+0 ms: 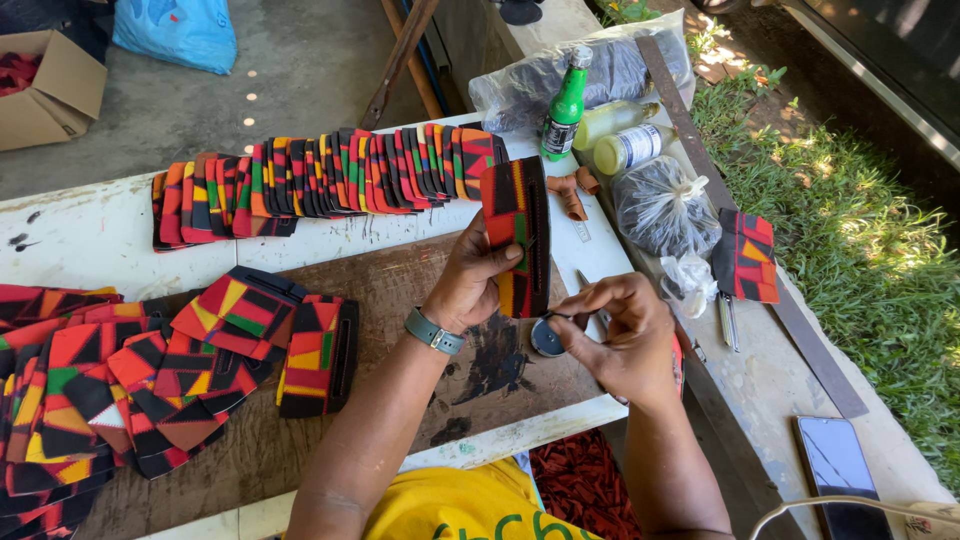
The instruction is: The person paints the edges of small patterned pouches using a small brush dipped in dark paint. They handle each pouch one at a time, apply paint along the edges, and place the finished pouches into a growing stack on the table.
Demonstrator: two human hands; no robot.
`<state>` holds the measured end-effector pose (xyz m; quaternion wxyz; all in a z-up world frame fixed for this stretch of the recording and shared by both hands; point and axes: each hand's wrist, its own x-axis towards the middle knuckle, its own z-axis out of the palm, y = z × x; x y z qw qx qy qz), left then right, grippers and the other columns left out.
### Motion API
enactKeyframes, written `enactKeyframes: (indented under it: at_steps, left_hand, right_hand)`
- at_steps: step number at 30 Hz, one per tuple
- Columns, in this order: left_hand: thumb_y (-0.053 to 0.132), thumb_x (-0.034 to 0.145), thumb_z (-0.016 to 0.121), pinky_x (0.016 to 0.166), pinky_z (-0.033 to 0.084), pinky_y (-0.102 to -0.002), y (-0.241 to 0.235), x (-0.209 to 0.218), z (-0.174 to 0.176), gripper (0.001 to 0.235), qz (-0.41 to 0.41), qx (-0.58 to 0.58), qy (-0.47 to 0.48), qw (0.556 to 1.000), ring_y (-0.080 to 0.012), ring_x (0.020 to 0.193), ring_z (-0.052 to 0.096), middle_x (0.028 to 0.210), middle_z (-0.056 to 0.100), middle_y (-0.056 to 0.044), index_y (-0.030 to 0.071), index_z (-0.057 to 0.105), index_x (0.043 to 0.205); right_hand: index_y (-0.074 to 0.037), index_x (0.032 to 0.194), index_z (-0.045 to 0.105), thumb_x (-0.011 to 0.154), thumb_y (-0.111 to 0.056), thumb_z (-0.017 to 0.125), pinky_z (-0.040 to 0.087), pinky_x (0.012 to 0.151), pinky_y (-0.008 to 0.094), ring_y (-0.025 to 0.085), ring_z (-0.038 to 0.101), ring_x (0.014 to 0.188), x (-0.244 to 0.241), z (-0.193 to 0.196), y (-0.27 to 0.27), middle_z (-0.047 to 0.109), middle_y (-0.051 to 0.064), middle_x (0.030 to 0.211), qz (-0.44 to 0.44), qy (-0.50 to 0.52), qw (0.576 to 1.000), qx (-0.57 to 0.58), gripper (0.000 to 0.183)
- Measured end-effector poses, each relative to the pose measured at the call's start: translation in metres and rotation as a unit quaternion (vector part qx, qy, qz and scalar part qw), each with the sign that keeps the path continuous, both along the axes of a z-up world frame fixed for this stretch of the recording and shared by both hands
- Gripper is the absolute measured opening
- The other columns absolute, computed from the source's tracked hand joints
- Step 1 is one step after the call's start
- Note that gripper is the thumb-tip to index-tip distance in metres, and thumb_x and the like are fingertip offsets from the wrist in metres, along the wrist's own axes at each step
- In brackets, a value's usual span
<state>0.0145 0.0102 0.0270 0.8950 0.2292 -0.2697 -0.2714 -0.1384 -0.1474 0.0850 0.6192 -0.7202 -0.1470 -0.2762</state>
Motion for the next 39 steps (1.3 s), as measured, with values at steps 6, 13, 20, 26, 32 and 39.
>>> enactKeyframes:
  at_steps: [6, 13, 20, 26, 32, 39]
  left_hand:
    - [0.000, 0.097, 0.072, 0.101, 0.060, -0.037, 0.004, -0.004, -0.005, 0.052, -0.015, 0.015, -0.027, 0.999, -0.0179, 0.117, 0.069, 0.128, 0.070, -0.007, 0.008, 0.054, 0.145]
    - [0.004, 0.091, 0.078, 0.105, 0.058, -0.040, 0.016, -0.009, -0.003, 0.063, -0.055, 0.045, -0.074, 0.995, -0.0196, 0.120, 0.067, 0.130, 0.070, -0.007, 0.012, 0.052, 0.148]
    - [0.010, 0.089, 0.084, 0.106, 0.057, -0.042, 0.036, -0.011, -0.012, 0.067, -0.070, 0.100, -0.114, 0.986, -0.0220, 0.121, 0.067, 0.131, 0.070, -0.009, 0.009, 0.052, 0.149]
    - [0.021, 0.085, 0.087, 0.106, 0.058, -0.043, 0.054, -0.012, -0.018, 0.078, -0.084, 0.147, -0.141, 0.976, -0.0228, 0.121, 0.067, 0.129, 0.070, -0.011, 0.010, 0.050, 0.151]
    - [0.021, 0.071, 0.093, 0.092, 0.062, -0.053, 0.088, 0.013, -0.011, 0.104, 0.018, 0.195, -0.007, 0.981, -0.0367, 0.113, 0.070, 0.128, 0.069, -0.025, 0.031, 0.033, 0.155]
    - [-0.003, 0.081, 0.084, 0.111, 0.045, -0.040, 0.036, 0.109, -0.023, 0.067, 0.296, 0.401, -0.186, 0.847, -0.0323, 0.132, 0.057, 0.151, 0.056, -0.017, 0.000, 0.056, 0.142]
  right_hand:
    - [-0.004, 0.106, 0.049, 0.084, 0.010, 0.081, 0.059, 0.092, 0.031, 0.017, 0.073, 0.099, 0.003, 0.003, 0.003, 0.071, 0.012, 0.099, -0.013, -0.004, 1.000, 0.007, 0.041]
    - [-0.004, 0.106, 0.048, 0.086, 0.008, 0.080, 0.059, 0.095, 0.031, 0.017, 0.073, 0.100, 0.010, 0.015, 0.002, 0.070, 0.013, 0.100, -0.019, -0.016, 1.000, 0.014, 0.040]
    - [-0.003, 0.105, 0.048, 0.085, 0.010, 0.080, 0.059, 0.083, 0.028, 0.015, 0.072, 0.093, 0.023, 0.027, -0.002, 0.073, 0.015, 0.096, -0.035, 0.008, 0.999, 0.005, 0.041]
    - [-0.004, 0.106, 0.048, 0.086, 0.009, 0.081, 0.060, 0.084, 0.027, 0.014, 0.072, 0.093, 0.043, 0.035, -0.009, 0.071, 0.011, 0.095, -0.032, 0.028, 0.999, 0.025, 0.040]
    - [-0.005, 0.105, 0.052, 0.084, 0.009, 0.080, 0.060, 0.084, 0.027, 0.014, 0.072, 0.092, 0.041, 0.016, -0.032, 0.071, 0.009, 0.096, -0.066, 0.027, 0.993, 0.090, 0.038]
    - [-0.005, 0.106, 0.054, 0.086, 0.009, 0.077, 0.059, 0.082, 0.027, 0.013, 0.071, 0.088, 0.006, -0.041, -0.063, 0.070, 0.009, 0.096, -0.086, 0.013, 0.984, 0.153, 0.034]
